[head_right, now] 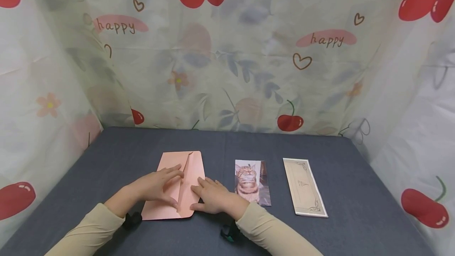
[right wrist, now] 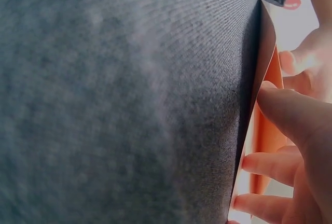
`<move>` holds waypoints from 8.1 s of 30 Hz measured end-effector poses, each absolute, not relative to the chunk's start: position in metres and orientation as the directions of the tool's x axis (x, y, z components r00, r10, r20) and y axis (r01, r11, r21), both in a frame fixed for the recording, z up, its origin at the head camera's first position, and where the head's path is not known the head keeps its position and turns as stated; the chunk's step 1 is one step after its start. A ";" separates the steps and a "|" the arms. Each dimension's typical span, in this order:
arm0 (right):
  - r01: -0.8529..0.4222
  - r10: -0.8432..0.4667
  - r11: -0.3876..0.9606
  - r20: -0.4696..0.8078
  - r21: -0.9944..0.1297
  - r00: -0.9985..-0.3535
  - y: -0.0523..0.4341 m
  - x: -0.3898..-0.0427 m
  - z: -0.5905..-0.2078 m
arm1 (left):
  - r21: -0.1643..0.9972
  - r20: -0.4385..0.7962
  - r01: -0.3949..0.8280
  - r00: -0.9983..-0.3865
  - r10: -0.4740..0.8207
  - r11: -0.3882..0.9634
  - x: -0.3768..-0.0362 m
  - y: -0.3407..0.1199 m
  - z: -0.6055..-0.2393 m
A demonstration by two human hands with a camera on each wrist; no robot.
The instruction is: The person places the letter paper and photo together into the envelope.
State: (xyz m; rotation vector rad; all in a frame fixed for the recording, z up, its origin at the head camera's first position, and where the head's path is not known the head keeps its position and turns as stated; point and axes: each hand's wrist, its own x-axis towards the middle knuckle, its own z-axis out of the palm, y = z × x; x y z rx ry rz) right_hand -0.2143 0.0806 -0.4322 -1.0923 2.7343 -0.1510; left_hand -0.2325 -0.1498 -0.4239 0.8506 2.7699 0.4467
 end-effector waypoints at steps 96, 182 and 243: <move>-0.026 -0.057 0.724 -0.023 -0.689 -0.998 0.257 -0.244 -0.439 | 0.383 -0.110 0.513 -0.800 0.590 0.768 -0.234 -0.152 -0.425; 0.038 -0.062 0.580 -0.091 -0.814 -0.994 0.230 -0.244 -0.407 | 0.400 -0.132 0.482 -0.811 0.570 0.779 -0.232 -0.151 -0.425; -0.041 -0.161 0.493 -0.045 -0.869 -0.986 0.185 -0.248 -0.410 | 0.379 -0.130 0.469 -0.827 0.547 0.798 -0.231 -0.149 -0.424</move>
